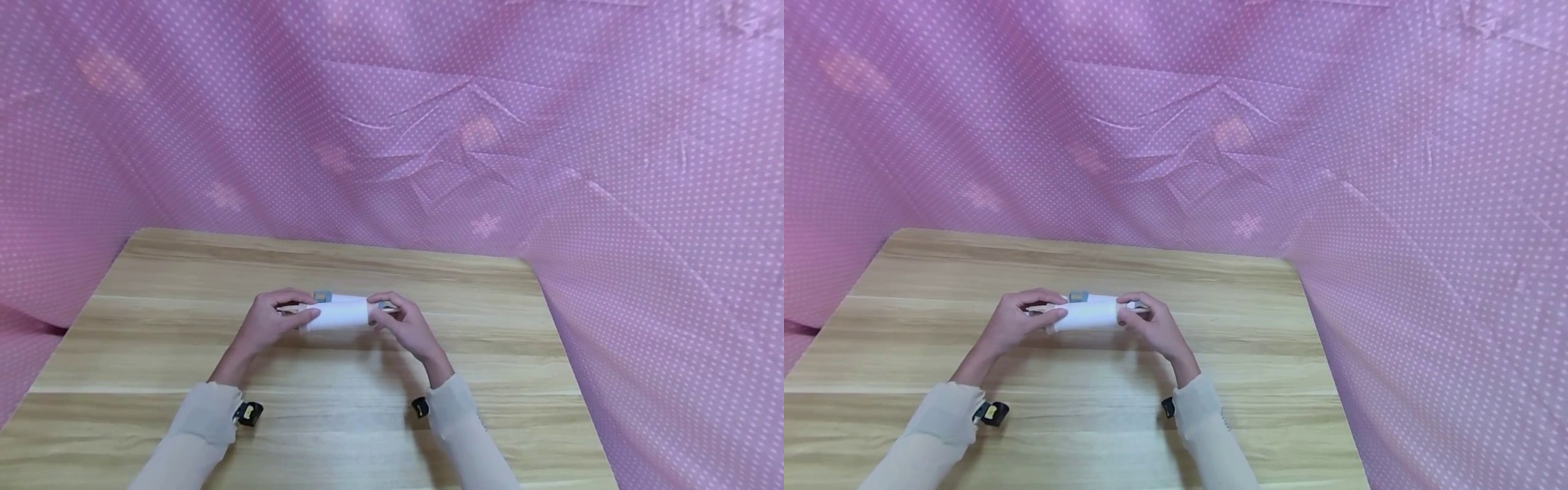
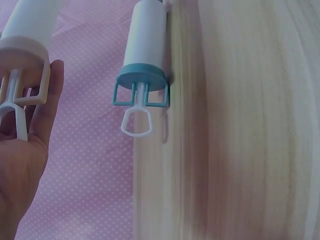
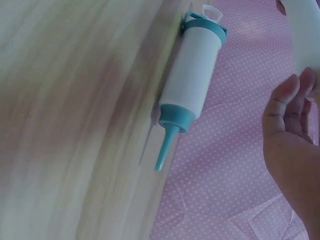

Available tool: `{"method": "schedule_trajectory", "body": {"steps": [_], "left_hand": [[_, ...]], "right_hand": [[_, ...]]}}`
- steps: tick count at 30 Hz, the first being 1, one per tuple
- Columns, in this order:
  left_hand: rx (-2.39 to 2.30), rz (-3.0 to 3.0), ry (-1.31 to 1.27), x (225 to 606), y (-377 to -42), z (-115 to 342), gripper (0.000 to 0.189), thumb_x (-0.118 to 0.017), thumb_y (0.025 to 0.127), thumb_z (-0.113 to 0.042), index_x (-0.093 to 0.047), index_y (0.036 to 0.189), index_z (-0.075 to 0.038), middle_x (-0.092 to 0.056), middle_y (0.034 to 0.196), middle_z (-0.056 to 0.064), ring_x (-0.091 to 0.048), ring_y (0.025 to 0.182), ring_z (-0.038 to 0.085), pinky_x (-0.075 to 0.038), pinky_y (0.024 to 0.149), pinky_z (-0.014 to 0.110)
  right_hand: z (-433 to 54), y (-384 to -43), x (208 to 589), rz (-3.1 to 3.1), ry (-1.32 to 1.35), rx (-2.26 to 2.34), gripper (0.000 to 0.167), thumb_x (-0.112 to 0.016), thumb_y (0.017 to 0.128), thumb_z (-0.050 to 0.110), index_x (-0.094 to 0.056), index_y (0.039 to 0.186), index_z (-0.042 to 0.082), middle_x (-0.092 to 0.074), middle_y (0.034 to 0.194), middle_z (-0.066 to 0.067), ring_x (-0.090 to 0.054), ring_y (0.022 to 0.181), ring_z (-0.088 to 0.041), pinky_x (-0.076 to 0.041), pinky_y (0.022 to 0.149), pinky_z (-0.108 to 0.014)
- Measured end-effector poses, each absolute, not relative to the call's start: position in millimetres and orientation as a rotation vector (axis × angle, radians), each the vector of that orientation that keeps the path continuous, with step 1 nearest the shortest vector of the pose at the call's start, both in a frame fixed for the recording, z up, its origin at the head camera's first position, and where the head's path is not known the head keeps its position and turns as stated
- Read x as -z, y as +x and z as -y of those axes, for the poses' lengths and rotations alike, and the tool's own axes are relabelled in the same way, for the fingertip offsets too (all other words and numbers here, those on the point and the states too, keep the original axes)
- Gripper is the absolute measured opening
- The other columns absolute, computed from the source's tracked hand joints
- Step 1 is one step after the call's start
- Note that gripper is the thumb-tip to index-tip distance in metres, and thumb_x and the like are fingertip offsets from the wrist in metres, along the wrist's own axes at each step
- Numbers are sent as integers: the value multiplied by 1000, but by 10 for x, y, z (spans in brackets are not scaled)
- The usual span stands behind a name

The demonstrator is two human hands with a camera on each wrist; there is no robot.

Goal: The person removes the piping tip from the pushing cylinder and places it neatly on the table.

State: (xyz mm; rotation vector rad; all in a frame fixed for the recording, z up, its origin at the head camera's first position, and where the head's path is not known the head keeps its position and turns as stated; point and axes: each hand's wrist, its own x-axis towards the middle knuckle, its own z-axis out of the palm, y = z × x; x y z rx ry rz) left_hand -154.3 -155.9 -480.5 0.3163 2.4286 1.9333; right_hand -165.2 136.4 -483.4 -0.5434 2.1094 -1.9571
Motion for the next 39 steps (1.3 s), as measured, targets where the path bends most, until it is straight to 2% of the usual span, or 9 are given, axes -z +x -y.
{"method": "schedule_trajectory", "body": {"steps": [5, 12, 18, 22, 26, 30, 36, 39], "left_hand": [[-1919, -2478, 384, 4777, -1552, 1556, 23, -85, 85, -17, -78, 104, -6, -72, 111, 12, -68, 87, 18, -60, 67, 27], [-1867, -2494, 362, 4698, -1517, 1526, 24, -82, 86, -8, -75, 107, 2, -69, 118, 18, -67, 93, 26, -59, 69, 25], [-1916, -2471, 391, 4801, -1538, 1549, 25, -84, 85, -16, -77, 106, -6, -70, 119, 14, -68, 92, 18, -60, 70, 27], [-1924, -2475, 392, 4803, -1540, 1546, 26, -86, 84, -19, -77, 105, -5, -70, 118, 15, -68, 94, 23, -61, 71, 27], [-1902, -2504, 362, 4801, -1544, 1550, 29, -86, 84, -20, -77, 106, -5, -70, 122, 13, -66, 104, 26, -60, 77, 26], [-1894, -2504, 352, 4810, -1553, 1559, 30, -85, 84, -20, -76, 108, -2, -69, 125, 11, -64, 110, 20, -59, 81, 25], [-1899, -2514, 372, 4813, -1565, 1566, 31, -86, 84, -19, -76, 107, -1, -70, 122, 11, -64, 109, 13, -58, 82, 24], [-1894, -2524, 383, 4806, -1565, 1567, 31, -86, 84, -20, -76, 107, -1, -70, 121, 10, -63, 109, 12, -58, 82, 23]], "right_hand": [[-1356, -1683, 4820, -2107, -508, 1921, 32, -55, 107, 17, -61, 126, -7, -63, 119, -25, -67, 85, -21, -52, 87, -66], [-1358, -1676, 4822, -2085, -444, 1918, 32, -59, 104, 16, -61, 124, -9, -62, 117, -25, -68, 86, -24, -54, 86, -63], [-1376, -1675, 4836, -2069, -463, 1962, 30, -65, 100, 11, -60, 125, -5, -61, 123, -30, -69, 91, -32, -52, 85, -68], [-1385, -1676, 4838, -2070, -421, 1944, 35, -66, 100, 14, -57, 130, -3, -63, 122, -23, -68, 91, -27, -52, 86, -66], [-1385, -1682, 4848, -2068, -401, 1885, 33, -64, 102, 17, -60, 128, -3, -64, 117, -19, -68, 87, -23, -54, 87, -64], [-1382, -1685, 4854, -2057, -422, 1885, 31, -65, 101, 13, -61, 127, -4, -63, 119, -20, -68, 87, -22, -55, 86, -62], [-1382, -1684, 4843, -2020, -450, 1956, 33, -70, 95, 3, -60, 126, -6, -62, 120, -18, -68, 90, -22, -55, 87, -62], [-1374, -1687, 4842, -2039, -453, 1962, 29, -68, 97, 5, -61, 123, -5, -64, 116, -16, -68, 90, -22, -57, 85, -59]]}}
